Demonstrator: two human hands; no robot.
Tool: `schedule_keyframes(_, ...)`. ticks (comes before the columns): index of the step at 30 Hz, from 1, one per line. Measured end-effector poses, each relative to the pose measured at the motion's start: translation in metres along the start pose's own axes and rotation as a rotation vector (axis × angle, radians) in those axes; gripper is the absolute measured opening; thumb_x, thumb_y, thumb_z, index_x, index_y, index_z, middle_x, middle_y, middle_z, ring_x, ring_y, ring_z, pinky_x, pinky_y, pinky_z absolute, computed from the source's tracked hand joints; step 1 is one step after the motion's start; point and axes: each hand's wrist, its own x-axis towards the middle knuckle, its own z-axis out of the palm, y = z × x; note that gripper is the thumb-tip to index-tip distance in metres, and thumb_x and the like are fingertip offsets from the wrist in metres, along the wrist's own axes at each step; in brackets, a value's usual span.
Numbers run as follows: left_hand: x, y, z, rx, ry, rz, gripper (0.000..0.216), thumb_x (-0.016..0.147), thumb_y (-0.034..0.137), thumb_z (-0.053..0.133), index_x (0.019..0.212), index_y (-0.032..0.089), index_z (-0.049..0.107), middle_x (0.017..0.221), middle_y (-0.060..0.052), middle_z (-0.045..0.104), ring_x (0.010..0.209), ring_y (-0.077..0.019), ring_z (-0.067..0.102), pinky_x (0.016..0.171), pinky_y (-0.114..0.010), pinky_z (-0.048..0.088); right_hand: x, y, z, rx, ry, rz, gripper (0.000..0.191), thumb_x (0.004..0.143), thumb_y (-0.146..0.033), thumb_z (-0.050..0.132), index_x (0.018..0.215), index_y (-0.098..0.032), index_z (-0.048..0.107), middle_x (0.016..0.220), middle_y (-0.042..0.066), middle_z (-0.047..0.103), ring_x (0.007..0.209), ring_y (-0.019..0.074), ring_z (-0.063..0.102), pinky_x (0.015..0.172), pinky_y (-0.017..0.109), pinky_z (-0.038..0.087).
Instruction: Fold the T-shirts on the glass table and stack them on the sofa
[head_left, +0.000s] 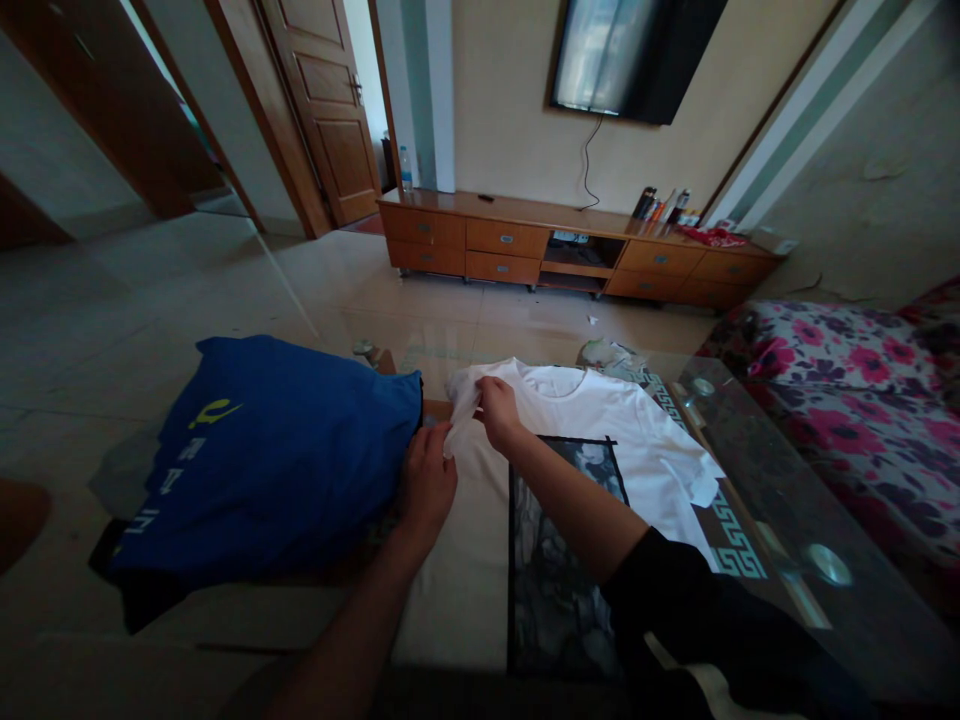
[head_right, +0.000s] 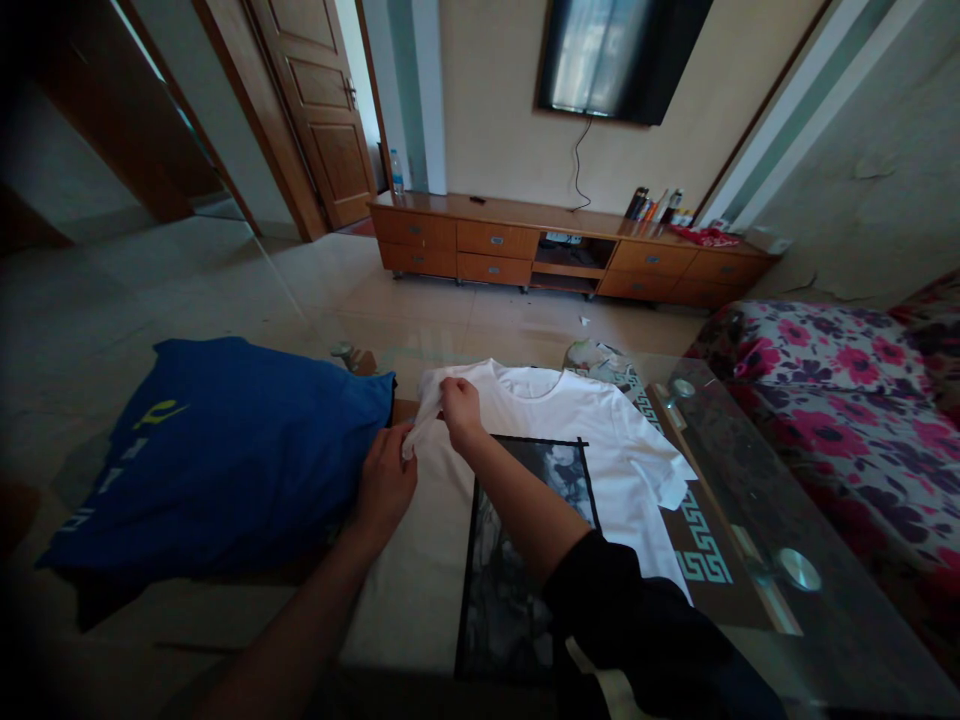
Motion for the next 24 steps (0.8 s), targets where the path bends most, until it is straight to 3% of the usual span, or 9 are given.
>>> schedule_keyframes(4, -0.006, 0.006, -0.001, 0.254, -0.209, 0.113, 0.037, 0.081, -0.001, 0.051, 0.106, 0.024, 0.064, 0.111, -0.010, 0.060, 0.103, -0.0275, 0.061, 0.091, -0.040, 0.048, -0.006, 0.028, -0.019, 0.044, 0.100, 0.096, 0.047, 0.096, -0.038, 0.033, 0.141, -0.023, 0.032, 0.117, 0.011, 0.066, 0.087, 0.0168, 0.070, 0.058, 0.022, 0.053)
schedule_keyframes(7, -0.008, 0.008, -0.001, 0.375, -0.322, 0.179, 0.033, 0.081, -0.003, 0.050, 0.096, 0.023, 0.062, 0.105, -0.009, 0.058, 0.101, -0.0266, 0.059, 0.086, -0.037, 0.046, -0.006, 0.040, -0.028, 0.016, 0.091, 0.122, 0.056, 0.087, -0.039, 0.052, 0.138, -0.020, 0.036, 0.105, 0.009, 0.068, 0.077, 0.0190, 0.069, 0.057, 0.026, 0.053)
schedule_keyframes(11, -0.007, 0.008, -0.004, 0.457, -0.354, 0.166, 0.028, 0.084, -0.002, 0.050, 0.095, 0.022, 0.059, 0.108, -0.009, 0.059, 0.102, -0.0250, 0.058, 0.086, -0.036, 0.045, -0.011, 0.045, -0.041, -0.057, 0.104, 0.042, 0.046, 0.082, -0.029, 0.057, 0.127, -0.022, 0.050, 0.100, 0.005, 0.069, 0.083, 0.0189, 0.068, 0.071, 0.028, 0.053)
schedule_keyframes(14, -0.007, 0.007, -0.007, 0.499, -0.389, 0.161, 0.028, 0.084, -0.001, 0.051, 0.100, 0.021, 0.059, 0.111, -0.010, 0.060, 0.105, -0.0254, 0.058, 0.085, -0.037, 0.044, -0.018, 0.050, -0.054, -0.293, 0.114, -0.071, 0.046, 0.085, -0.026, 0.053, 0.131, -0.025, 0.049, 0.102, 0.003, 0.069, 0.095, 0.0189, 0.067, 0.084, 0.029, 0.051)
schedule_keyframes(17, -0.006, 0.005, -0.008, 0.530, -0.425, 0.153, 0.031, 0.084, -0.001, 0.050, 0.105, 0.021, 0.059, 0.113, -0.010, 0.061, 0.107, -0.0261, 0.058, 0.085, -0.037, 0.044, -0.021, 0.057, -0.064, -0.537, 0.048, -0.071, 0.045, 0.083, -0.025, 0.057, 0.128, -0.021, 0.052, 0.095, 0.006, 0.071, 0.094, 0.0225, 0.068, 0.083, 0.032, 0.050)
schedule_keyframes(24, -0.003, -0.007, -0.017, 0.513, -0.466, 0.071, 0.031, 0.085, 0.007, 0.052, 0.113, 0.020, 0.058, 0.115, -0.011, 0.060, 0.097, -0.0249, 0.063, 0.080, -0.036, 0.046, -0.025, 0.058, -0.069, -0.706, -0.006, -0.024, 0.041, 0.090, -0.030, 0.059, 0.129, -0.024, 0.054, 0.110, 0.011, 0.072, 0.102, 0.0269, 0.069, 0.085, 0.036, 0.051)
